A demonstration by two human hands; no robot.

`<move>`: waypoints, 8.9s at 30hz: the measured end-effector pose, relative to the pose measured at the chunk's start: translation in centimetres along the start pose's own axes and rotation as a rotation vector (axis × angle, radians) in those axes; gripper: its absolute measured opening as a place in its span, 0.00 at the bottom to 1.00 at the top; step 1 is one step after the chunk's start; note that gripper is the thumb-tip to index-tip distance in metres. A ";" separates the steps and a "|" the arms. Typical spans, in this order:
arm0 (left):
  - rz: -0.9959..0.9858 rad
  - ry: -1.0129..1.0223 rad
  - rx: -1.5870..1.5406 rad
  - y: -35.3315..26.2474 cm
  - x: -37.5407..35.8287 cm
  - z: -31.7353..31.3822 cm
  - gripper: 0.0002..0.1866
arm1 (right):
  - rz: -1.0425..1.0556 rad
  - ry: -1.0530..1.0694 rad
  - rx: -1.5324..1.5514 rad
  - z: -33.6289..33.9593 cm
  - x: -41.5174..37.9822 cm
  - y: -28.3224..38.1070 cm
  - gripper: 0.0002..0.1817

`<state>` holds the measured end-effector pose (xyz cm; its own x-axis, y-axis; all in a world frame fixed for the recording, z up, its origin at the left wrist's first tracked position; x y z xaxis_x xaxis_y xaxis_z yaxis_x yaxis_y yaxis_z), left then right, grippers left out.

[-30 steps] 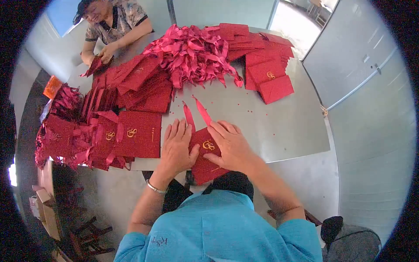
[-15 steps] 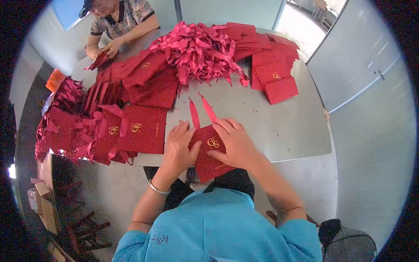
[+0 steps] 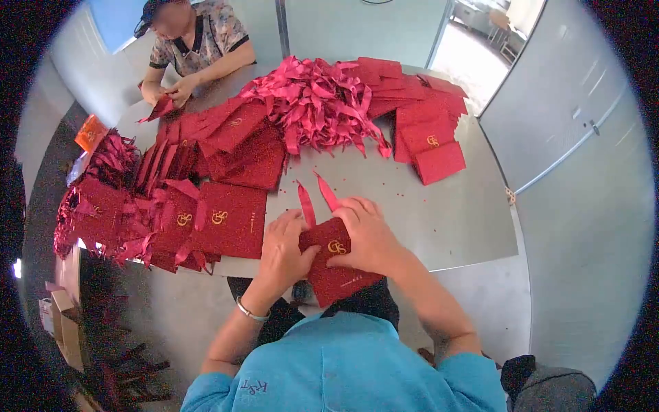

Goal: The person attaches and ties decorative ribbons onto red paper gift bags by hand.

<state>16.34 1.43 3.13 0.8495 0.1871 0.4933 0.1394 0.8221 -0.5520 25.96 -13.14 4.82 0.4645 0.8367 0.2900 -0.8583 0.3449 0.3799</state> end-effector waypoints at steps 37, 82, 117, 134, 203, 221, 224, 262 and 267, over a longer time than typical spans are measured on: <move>-0.033 -0.056 -0.347 3.2 2.0 -3.4 0.05 | -0.266 -0.403 -0.117 2.0 24.8 -14.3 0.13; -0.070 -0.033 -0.335 2.1 2.1 -2.8 0.05 | -0.453 -0.629 0.665 11.0 1.3 -6.2 0.07; 0.037 0.100 -0.364 0.7 2.4 -1.9 0.12 | -0.002 -0.374 -0.022 1.1 -0.6 -0.1 0.07; -0.085 0.130 -0.264 -1.2 1.8 2.0 0.07 | 0.012 -0.392 0.104 3.3 -3.0 1.4 0.09; 0.540 0.735 -1.542 2.7 -3.5 1.4 0.17 | -0.056 0.148 0.988 -2.2 -0.3 3.8 0.11; 0.428 0.696 -1.402 3.0 -3.6 1.1 0.14 | -0.058 0.032 0.913 -1.8 -0.7 3.8 0.08; 0.466 0.748 -1.472 2.9 -3.6 1.2 0.15 | -0.071 0.060 0.928 -1.9 -0.7 3.9 0.09; 0.517 0.681 -1.268 2.2 -2.8 1.2 0.08 | -0.008 -0.223 0.572 1.4 -1.0 5.7 0.05; 0.561 0.619 -1.221 1.5 -2.8 1.3 0.06 | 0.041 -0.206 0.507 3.6 -1.3 6.9 0.07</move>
<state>13.48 2.88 1.78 0.9691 -0.1913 -0.1559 -0.2073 -0.2880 -0.9349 20.19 -13.38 10.20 0.5094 0.7272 0.4601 -0.6880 0.0230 0.7254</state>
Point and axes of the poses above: each hand's wrist, its own x-axis towards the middle knuckle, its own z-axis out of the back of the hand, y = z × x, the point moved 4 cm from there along x, towards the middle knuckle, and after that the axes turned 1 degree about -y, right-handed, at the moved point
